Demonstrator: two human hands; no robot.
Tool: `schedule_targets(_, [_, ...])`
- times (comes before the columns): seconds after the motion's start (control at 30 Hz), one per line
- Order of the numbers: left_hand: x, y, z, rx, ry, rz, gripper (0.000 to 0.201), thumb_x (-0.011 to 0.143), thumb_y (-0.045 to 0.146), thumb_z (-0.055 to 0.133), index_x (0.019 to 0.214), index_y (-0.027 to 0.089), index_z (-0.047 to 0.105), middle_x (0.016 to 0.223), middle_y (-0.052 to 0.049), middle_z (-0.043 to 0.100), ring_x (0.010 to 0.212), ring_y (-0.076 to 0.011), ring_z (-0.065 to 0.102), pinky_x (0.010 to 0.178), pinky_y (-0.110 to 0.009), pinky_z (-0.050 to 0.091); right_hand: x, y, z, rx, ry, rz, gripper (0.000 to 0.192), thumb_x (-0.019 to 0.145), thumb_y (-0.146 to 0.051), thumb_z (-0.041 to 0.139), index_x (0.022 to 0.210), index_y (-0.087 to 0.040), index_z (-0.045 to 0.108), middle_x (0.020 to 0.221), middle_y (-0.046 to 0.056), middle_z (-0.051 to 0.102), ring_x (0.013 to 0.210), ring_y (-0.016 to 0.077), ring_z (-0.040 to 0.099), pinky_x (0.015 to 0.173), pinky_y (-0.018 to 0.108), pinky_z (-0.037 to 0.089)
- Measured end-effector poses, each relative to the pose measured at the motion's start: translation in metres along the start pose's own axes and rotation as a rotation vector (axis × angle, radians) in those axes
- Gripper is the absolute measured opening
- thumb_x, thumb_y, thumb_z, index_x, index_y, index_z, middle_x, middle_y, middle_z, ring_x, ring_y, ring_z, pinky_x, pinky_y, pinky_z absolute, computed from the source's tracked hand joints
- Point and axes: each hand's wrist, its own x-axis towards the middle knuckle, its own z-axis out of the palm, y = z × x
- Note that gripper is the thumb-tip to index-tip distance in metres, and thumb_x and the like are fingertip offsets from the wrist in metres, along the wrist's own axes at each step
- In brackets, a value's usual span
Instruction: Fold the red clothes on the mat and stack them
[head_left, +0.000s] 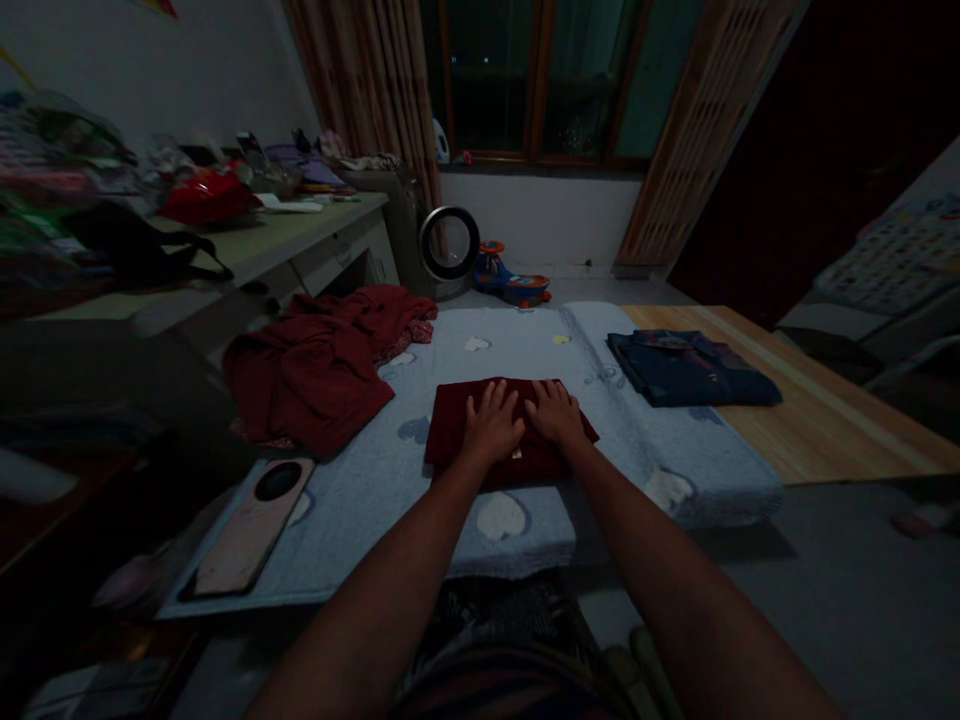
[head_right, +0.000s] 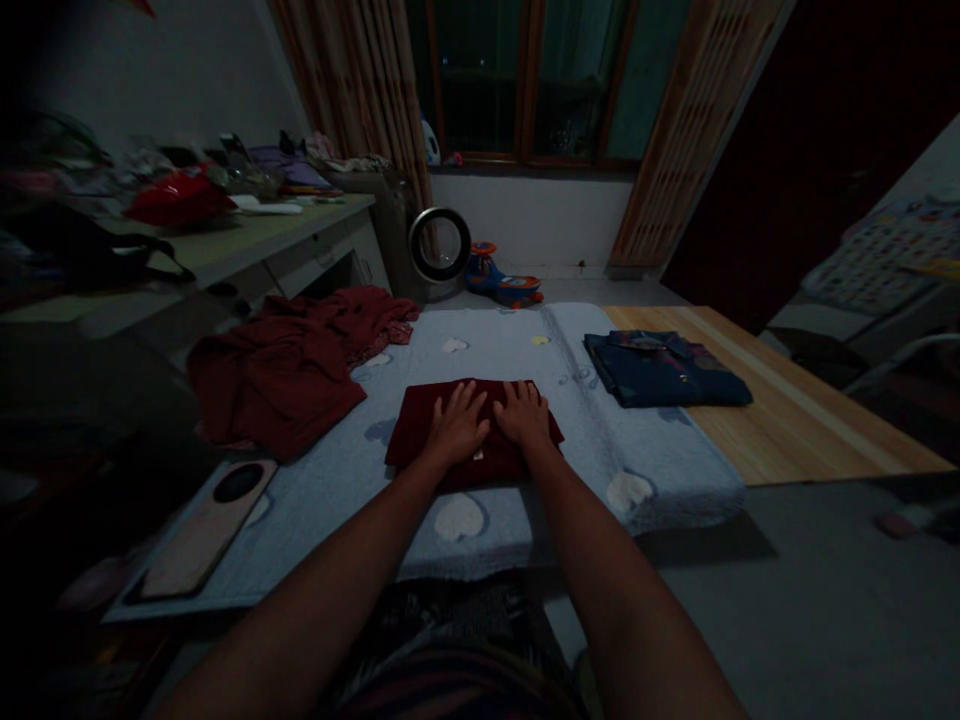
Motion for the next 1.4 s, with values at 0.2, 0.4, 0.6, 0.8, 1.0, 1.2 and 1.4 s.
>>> schedule_targets(0.2, [-0.0004, -0.0005, 0.0015, 0.000, 0.018, 0.005, 0.058, 0.090, 0.042, 0.041, 0.146, 0.027, 0.036, 0.160, -0.003, 0.018, 0.147, -0.0255, 0.011, 0.115, -0.058, 0.016, 0.0012, 0.0014, 0.0021, -0.004, 0.001, -0.005, 0.057, 0.095, -0.046, 0.030, 0.148, -0.023, 0.032, 0.155, 0.010, 0.031, 0.142, 0.0282, 0.022, 0.110, 0.049, 0.021])
schedule_targets(0.4, [-0.0013, 0.0001, 0.0000, 0.011, 0.019, 0.011, 0.058, 0.090, 0.041, 0.040, 0.146, 0.026, 0.036, 0.160, -0.003, 0.019, 0.147, -0.0263, 0.011, 0.115, -0.058, 0.016, 0.0021, 0.0023, 0.0030, -0.001, -0.009, -0.005, 0.058, 0.096, -0.047, 0.029, 0.148, -0.024, 0.031, 0.155, 0.009, 0.029, 0.142, 0.0287, 0.021, 0.110, 0.049, 0.021])
schedule_targets(0.6, [-0.0023, 0.0012, -0.0022, 0.029, 0.027, 0.027, 0.057, 0.091, 0.041, 0.040, 0.146, 0.025, 0.037, 0.160, -0.005, 0.019, 0.147, -0.0265, 0.012, 0.114, -0.058, 0.018, 0.0024, 0.0024, 0.0024, -0.007, -0.022, -0.002, 0.059, 0.095, -0.049, 0.029, 0.148, -0.023, 0.030, 0.156, 0.009, 0.028, 0.142, 0.0285, 0.020, 0.110, 0.048, 0.021])
schedule_targets(0.8, [-0.0038, 0.0022, -0.0018, 0.052, 0.052, 0.021, 0.056, 0.091, 0.041, 0.041, 0.144, 0.025, 0.039, 0.159, -0.005, 0.021, 0.147, -0.0261, 0.014, 0.115, -0.058, 0.019, 0.0016, 0.0031, 0.0031, -0.005, 0.018, -0.016, 0.058, 0.095, -0.048, 0.032, 0.147, -0.023, 0.033, 0.153, 0.010, 0.032, 0.141, 0.0286, 0.023, 0.109, 0.048, 0.024])
schedule_targets(1.0, [-0.0036, 0.0015, -0.0008, 0.047, 0.060, 0.027, 0.056, 0.091, 0.040, 0.041, 0.144, 0.025, 0.039, 0.159, -0.005, 0.022, 0.147, -0.0260, 0.014, 0.114, -0.058, 0.019, 0.0034, 0.0041, 0.0056, -0.001, 0.014, -0.010, 0.057, 0.095, -0.048, 0.032, 0.147, -0.024, 0.033, 0.153, 0.010, 0.032, 0.140, 0.0287, 0.024, 0.109, 0.049, 0.025])
schedule_targets(1.2, [-0.0032, 0.0013, 0.0003, 0.047, 0.068, 0.030, 0.056, 0.091, 0.041, 0.041, 0.144, 0.025, 0.039, 0.159, -0.005, 0.022, 0.147, -0.0271, 0.014, 0.114, -0.058, 0.020, 0.0039, 0.0039, 0.0062, -0.011, 0.014, -0.010, 0.057, 0.095, -0.048, 0.032, 0.147, -0.025, 0.032, 0.154, 0.009, 0.032, 0.140, 0.0285, 0.024, 0.109, 0.050, 0.025])
schedule_targets(1.4, [-0.0029, 0.0011, 0.0001, 0.045, 0.058, 0.019, 0.056, 0.091, 0.041, 0.041, 0.145, 0.026, 0.039, 0.159, -0.004, 0.022, 0.147, -0.0265, 0.014, 0.115, -0.058, 0.020, 0.0034, 0.0038, 0.0047, -0.020, -0.005, -0.009, 0.058, 0.096, -0.049, 0.029, 0.148, -0.024, 0.031, 0.154, 0.009, 0.031, 0.141, 0.0290, 0.023, 0.109, 0.050, 0.025])
